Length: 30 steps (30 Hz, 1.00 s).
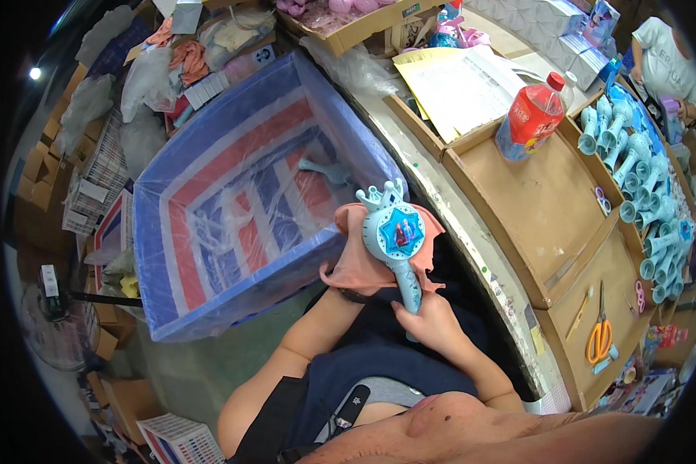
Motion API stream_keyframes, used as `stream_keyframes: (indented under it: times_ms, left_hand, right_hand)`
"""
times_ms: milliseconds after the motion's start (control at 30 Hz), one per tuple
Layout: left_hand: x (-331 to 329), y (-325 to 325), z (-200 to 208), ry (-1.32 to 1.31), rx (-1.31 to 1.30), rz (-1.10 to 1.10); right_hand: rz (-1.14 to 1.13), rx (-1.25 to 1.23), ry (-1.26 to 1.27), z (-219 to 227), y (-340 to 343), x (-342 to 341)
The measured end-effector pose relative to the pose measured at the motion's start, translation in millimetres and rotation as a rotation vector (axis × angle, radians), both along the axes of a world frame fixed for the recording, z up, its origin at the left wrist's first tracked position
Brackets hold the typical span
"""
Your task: The person assembles light-blue plastic toy wands by inserting small blue components into the wand head, rotating the wand to align parts, and placing finished units into a nearby bin. The person also uses a small brush to clean or adjust the inserted components.
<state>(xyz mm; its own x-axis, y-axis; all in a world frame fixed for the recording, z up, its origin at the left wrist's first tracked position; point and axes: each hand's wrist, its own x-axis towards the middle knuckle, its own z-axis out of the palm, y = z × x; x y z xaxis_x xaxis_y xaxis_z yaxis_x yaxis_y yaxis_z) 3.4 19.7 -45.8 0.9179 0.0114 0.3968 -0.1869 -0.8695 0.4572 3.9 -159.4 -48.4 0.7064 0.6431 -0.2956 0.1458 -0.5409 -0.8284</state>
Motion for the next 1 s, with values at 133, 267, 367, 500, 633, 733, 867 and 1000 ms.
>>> stream_keyframes:
  times_ms: [133, 267, 367, 500, 633, 733, 867, 1000]
  left_hand:
    - [0.1, -1.2, 6.7, 0.196, 0.296, 0.116]
    - [5.5, -0.2, 3.1, 0.354, 0.299, 0.068]
    - [7.6, 0.6, -1.4, 0.026, -0.208, -0.126]
    - [8.0, -2.7, -6.2, 0.025, -0.609, -0.130]
    - [9.5, 1.8, 0.4, 0.111, -0.838, -0.261]
    - [11.8, 8.3, 11.2, 0.141, -0.715, -0.315]
    - [14.8, -3.8, 12.3, 0.722, -2.364, -0.628]
    - [24.6, -6.6, -1.4, 0.629, -2.200, -0.734]
  right_hand:
    - [0.008, -0.023, -0.105, 7.5, -2.0, -3.0]
    - [-0.022, -0.077, -0.182, 8.0, -1.8, -5.6]
    - [-0.017, -0.178, -0.180, 9.3, -2.8, -5.8]
    - [0.002, -0.141, -0.187, 14.2, -4.3, -4.4]
    - [0.023, 0.016, -0.210, 16.5, -7.3, -4.4]
    - [-0.001, 0.211, 0.210, 14.5, -11.3, -5.0]
    - [0.003, 0.524, 0.788, 7.6, -18.1, 0.7]
    - [0.159, 0.915, 1.308, -4.0, -27.3, 13.3]
